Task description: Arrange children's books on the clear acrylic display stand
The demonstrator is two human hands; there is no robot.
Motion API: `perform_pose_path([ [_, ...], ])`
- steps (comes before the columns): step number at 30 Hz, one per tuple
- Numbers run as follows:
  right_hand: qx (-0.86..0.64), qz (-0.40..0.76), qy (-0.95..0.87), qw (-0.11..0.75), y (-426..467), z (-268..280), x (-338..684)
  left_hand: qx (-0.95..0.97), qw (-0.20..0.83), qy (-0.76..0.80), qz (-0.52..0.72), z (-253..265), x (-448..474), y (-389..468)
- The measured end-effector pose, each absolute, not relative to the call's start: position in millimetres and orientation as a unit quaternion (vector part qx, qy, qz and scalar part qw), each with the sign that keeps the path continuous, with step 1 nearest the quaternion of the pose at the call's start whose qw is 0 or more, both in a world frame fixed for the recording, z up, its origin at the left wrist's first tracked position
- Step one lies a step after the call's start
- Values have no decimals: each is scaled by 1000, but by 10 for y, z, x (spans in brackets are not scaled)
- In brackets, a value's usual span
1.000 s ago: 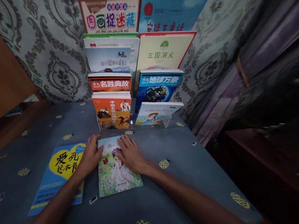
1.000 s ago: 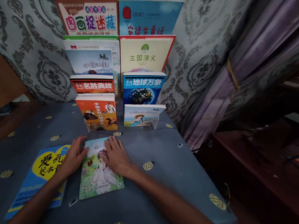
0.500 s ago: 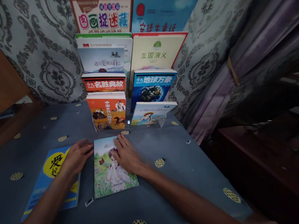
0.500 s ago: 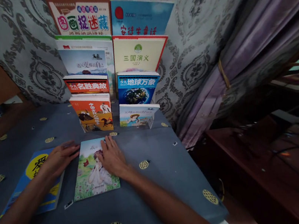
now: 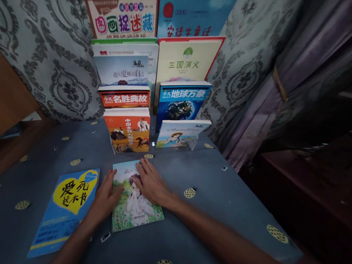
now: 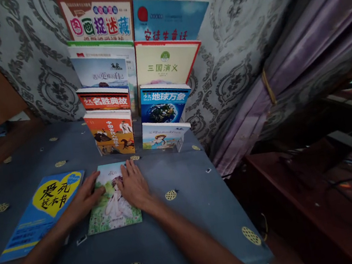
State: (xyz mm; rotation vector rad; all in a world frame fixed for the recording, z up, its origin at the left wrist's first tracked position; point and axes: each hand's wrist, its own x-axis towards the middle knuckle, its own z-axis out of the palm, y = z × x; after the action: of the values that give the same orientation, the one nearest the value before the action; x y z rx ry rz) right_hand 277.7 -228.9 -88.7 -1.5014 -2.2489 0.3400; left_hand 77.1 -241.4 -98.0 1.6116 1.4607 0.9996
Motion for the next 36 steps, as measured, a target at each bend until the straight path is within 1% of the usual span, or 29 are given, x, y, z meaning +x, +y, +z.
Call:
perform_pose_path([
  [4,-537,128,-806,213,-2293,-880,2780,493,503,529,474,-829,820,-2397],
  [8,-540,140,-802,214,-2297,-882,2785,369,560,516,532,-638,799,-2300],
  [10,-540,149,-797,227,-2295,-899,2785,323,606,507,521,-555,797,-2270],
  [12,-536,160,-792,245,-2290,-926,2787,289,666,490,482,-496,839,-2266],
  [14,-534,177,-781,272,-2283,-959,2799,260,702,483,454,-463,929,-2280],
  [18,-543,243,-722,353,-2263,-1015,2877,206,684,511,478,-433,1131,-2300],
  [21,-542,303,-652,434,-2252,-1028,2953,185,672,519,495,-403,1192,-2298],
  [22,-534,333,-625,462,-2253,-1024,2972,180,667,523,499,-393,1193,-2299],
  [24,-500,431,-562,499,-2267,-1004,2995,173,662,531,499,-379,1181,-2307],
  [27,-419,610,-456,495,-2324,-939,3001,165,672,535,485,-386,1149,-2326],
  [29,-372,684,-396,487,-2372,-880,2999,159,685,532,472,-401,1130,-2334],
  [32,-330,740,-329,485,-2428,-799,3001,150,696,533,456,-413,1110,-2333],
  [36,-299,773,-295,475,-2447,-776,3016,147,702,534,447,-390,1109,-2330],
])
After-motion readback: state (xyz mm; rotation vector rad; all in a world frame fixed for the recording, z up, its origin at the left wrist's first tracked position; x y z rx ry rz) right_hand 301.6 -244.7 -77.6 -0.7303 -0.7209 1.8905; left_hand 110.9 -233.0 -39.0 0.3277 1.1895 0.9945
